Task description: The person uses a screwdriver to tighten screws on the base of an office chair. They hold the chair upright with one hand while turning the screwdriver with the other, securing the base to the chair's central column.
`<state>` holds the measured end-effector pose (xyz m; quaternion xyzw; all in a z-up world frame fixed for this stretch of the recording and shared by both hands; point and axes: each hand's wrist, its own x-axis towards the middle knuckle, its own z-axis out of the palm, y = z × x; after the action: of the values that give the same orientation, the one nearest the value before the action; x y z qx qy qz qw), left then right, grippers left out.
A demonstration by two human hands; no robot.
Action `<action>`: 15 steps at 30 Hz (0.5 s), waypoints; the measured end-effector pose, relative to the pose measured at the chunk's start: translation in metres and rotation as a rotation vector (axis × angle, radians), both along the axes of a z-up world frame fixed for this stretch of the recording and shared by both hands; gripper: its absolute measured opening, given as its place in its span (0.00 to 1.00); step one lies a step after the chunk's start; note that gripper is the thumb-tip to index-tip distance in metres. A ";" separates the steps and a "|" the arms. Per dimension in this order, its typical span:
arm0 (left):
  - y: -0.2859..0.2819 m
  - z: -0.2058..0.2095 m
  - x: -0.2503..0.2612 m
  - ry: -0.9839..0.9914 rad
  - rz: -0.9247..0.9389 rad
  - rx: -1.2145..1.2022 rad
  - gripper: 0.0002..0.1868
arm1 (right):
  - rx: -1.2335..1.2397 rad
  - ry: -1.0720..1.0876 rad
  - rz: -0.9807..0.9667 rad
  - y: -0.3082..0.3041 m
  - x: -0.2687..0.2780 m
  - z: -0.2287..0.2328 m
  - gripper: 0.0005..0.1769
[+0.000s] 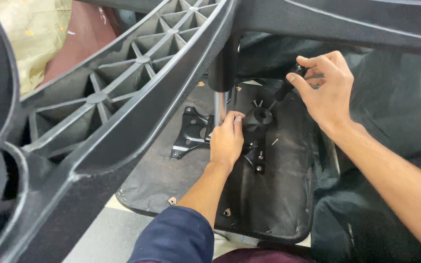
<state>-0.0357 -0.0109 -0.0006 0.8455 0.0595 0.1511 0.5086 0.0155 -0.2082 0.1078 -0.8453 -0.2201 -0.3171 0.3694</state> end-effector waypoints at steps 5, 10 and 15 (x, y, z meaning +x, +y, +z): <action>-0.006 -0.001 -0.001 0.020 -0.004 -0.021 0.13 | 0.025 -0.004 0.057 -0.007 0.003 -0.004 0.19; -0.011 -0.003 0.001 -0.015 -0.003 0.008 0.13 | 0.013 -0.113 0.056 -0.012 -0.003 -0.011 0.20; -0.019 -0.008 0.004 -0.045 0.001 0.011 0.12 | 0.119 -0.037 0.166 -0.018 -0.009 -0.019 0.21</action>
<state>-0.0320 -0.0304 -0.0088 0.8447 0.0479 0.1706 0.5051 0.0064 -0.2266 0.0886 -0.7946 -0.2770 -0.3134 0.4401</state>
